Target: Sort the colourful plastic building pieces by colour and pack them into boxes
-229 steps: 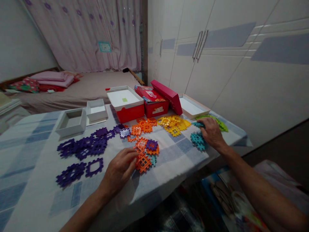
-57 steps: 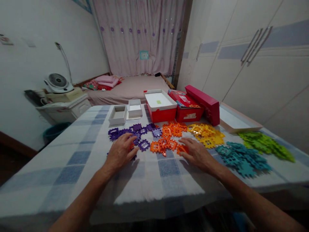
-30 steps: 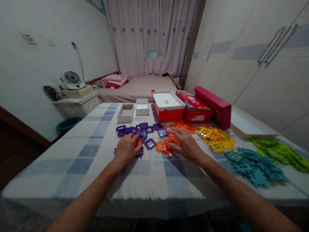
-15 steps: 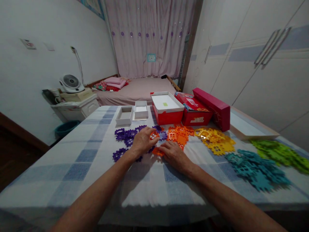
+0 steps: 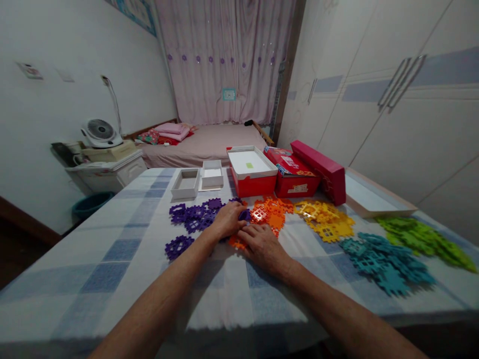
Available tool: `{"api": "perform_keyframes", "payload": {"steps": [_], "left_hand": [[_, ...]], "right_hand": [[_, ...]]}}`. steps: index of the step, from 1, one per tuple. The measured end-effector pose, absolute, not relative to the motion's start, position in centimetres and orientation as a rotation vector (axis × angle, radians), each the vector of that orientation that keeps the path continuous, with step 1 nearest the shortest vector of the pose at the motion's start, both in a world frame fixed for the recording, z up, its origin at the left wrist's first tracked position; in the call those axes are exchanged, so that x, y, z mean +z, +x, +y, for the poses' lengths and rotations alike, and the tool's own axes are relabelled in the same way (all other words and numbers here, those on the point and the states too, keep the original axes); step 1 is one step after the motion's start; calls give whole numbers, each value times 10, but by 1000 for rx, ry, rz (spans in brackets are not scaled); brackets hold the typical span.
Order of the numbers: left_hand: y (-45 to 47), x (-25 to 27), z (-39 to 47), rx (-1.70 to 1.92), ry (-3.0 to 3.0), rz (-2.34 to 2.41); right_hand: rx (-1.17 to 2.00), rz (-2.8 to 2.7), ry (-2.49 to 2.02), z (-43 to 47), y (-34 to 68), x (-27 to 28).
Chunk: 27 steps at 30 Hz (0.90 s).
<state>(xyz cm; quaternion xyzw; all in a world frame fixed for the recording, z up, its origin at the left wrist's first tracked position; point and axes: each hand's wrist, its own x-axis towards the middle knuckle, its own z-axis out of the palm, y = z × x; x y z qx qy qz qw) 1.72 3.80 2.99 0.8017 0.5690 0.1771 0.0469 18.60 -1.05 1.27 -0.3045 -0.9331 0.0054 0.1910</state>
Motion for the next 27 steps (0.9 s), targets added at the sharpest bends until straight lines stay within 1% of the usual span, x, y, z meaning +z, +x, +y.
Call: {"api": "perform_keyframes", "payload": {"steps": [5, 12, 14, 18, 23, 27], "left_hand": [[17, 30, 38, 541, 2457, 1779], [-13, 41, 15, 769, 2369, 2036], [-30, 39, 3, 792, 2347, 2115], [-56, 27, -13, 760, 2275, 2263], [-65, 17, -13, 705, 2184, 2327], [-65, 14, -11, 728, 2164, 2320]], "right_hand": [[35, -2657, -834, -1, 185, 4], [345, -2379, -786, 1, 197, 11], [363, -2278, -804, 9, 202, 21], [201, -2175, -1031, 42, 216, 41], [-41, -2273, -1402, 73, 230, 54], [-177, -2340, -1363, 65, 215, 54]]}}
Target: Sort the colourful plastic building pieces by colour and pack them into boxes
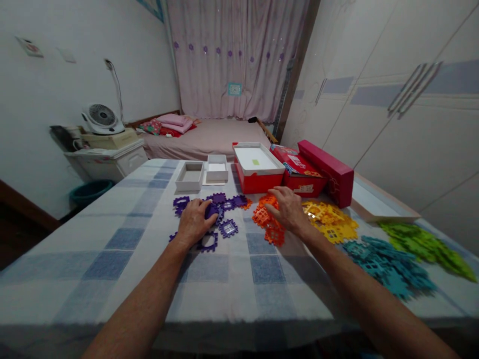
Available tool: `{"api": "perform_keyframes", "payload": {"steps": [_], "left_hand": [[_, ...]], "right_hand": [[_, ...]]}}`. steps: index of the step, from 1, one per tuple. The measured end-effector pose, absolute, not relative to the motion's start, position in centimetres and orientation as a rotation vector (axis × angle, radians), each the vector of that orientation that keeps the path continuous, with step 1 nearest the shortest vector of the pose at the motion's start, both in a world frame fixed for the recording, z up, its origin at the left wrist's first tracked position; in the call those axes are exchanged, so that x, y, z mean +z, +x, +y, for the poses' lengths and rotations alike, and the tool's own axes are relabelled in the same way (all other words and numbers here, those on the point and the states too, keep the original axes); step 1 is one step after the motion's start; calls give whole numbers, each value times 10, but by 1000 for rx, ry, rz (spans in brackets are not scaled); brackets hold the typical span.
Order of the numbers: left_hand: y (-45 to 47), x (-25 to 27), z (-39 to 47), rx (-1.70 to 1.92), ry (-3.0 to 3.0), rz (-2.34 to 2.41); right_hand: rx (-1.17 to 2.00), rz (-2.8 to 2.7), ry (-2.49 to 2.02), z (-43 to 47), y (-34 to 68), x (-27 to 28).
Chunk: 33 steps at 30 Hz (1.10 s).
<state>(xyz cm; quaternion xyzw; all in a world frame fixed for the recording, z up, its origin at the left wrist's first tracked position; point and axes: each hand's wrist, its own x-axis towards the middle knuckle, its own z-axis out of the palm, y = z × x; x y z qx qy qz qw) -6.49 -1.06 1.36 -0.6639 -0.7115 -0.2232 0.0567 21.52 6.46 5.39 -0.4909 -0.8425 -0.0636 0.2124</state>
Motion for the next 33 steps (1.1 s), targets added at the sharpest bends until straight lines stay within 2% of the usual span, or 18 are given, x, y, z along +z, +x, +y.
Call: {"api": "perform_keyframes", "payload": {"steps": [13, 21, 27, 30, 33], "left_hand": [[-67, 9, -9, -711, -2015, -2128], [-67, 10, -9, -735, -2004, -2130], [-67, 11, -9, -774, -1983, -2139], [-72, 20, -10, -758, -1935, -2152], [-86, 30, -10, -646, -1804, -2234]], "right_hand": [[-91, -2563, -1484, 74, 138, 32], [-408, -2490, -1335, 63, 158, 50], [-470, -2283, -1507, 68, 187, 63], [-367, -2246, -1487, 70, 188, 59], [-72, -2377, -1284, 68, 170, 48]]}}
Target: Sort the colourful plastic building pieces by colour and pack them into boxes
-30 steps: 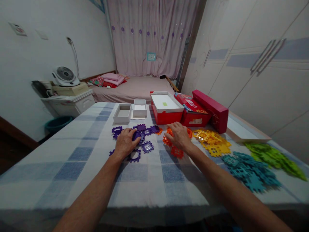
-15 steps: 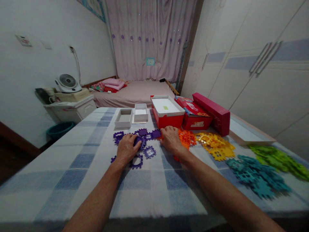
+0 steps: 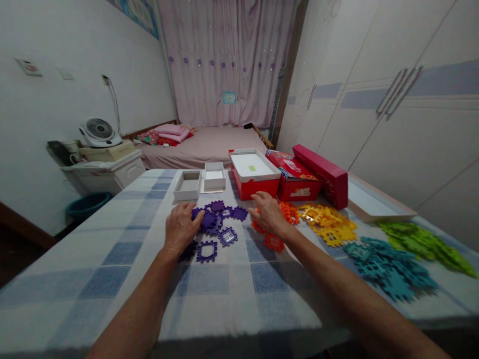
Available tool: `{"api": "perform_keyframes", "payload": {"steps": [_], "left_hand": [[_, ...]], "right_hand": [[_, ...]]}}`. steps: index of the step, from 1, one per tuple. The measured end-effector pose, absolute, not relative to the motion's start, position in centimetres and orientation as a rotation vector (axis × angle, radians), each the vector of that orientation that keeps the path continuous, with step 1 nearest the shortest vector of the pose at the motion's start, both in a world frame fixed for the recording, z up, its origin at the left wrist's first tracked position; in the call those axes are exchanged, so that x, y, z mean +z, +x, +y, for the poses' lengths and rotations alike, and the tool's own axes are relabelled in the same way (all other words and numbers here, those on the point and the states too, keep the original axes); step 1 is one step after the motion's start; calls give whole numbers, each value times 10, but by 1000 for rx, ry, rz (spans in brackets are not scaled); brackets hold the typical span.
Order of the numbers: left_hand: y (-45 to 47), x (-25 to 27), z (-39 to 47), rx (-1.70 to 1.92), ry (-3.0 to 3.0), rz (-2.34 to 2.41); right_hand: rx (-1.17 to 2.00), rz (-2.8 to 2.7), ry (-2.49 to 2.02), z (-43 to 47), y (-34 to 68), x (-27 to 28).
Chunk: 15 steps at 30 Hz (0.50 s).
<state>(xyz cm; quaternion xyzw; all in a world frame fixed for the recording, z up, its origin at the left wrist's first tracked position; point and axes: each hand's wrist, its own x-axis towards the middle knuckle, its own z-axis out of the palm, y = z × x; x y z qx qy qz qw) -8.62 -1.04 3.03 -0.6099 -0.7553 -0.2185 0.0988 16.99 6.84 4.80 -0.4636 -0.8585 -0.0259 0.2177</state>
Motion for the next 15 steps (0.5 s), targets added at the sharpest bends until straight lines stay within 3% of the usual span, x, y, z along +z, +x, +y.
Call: {"api": "perform_keyframes", "payload": {"steps": [3, 7, 15], "left_hand": [[-109, 31, -11, -463, -1685, -2415], [-135, 12, -13, -391, -1725, -2543], [-121, -1, -12, -975, -2035, -2375]], "right_hand": [[182, -2478, -1195, 62, 139, 35], [339, -2437, -1413, 56, 98, 24], [526, -2407, -1312, 64, 60, 21]]}}
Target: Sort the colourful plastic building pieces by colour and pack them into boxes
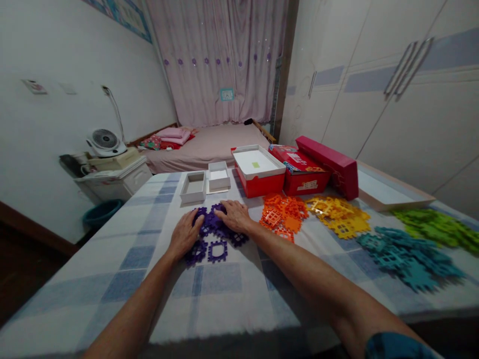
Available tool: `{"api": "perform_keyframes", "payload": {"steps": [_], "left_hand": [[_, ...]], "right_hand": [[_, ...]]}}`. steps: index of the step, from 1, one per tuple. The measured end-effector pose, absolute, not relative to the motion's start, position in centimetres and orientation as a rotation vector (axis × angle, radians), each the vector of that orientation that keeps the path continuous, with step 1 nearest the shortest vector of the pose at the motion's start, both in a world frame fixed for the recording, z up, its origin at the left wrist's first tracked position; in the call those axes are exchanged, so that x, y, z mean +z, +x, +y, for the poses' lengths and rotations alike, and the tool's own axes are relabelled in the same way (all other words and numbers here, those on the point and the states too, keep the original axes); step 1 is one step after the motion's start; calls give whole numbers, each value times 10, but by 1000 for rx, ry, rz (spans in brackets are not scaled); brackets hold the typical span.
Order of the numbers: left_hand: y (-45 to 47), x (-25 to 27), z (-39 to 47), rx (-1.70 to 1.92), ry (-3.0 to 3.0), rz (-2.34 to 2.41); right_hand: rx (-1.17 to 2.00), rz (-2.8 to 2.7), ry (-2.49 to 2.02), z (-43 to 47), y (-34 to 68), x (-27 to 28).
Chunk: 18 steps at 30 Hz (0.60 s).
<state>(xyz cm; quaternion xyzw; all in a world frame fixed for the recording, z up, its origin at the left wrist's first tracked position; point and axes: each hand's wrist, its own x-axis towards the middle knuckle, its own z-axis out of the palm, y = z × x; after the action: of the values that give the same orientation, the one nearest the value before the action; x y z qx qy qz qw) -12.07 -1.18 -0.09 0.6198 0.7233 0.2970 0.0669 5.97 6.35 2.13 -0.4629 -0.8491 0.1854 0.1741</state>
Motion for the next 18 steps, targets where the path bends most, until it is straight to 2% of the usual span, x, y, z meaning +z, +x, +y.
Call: {"api": "perform_keyframes", "payload": {"steps": [6, 14, 18], "left_hand": [[-76, 4, -31, 1168, 1809, 1870], [-35, 5, -64, 1109, 1874, 1810], [-40, 15, -53, 1073, 1967, 1864]], "right_hand": [[569, -2477, -1065, 39, 81, 20], [567, -2453, -804, -6, 150, 37], [330, -2337, -1146, -12, 206, 44]]}}
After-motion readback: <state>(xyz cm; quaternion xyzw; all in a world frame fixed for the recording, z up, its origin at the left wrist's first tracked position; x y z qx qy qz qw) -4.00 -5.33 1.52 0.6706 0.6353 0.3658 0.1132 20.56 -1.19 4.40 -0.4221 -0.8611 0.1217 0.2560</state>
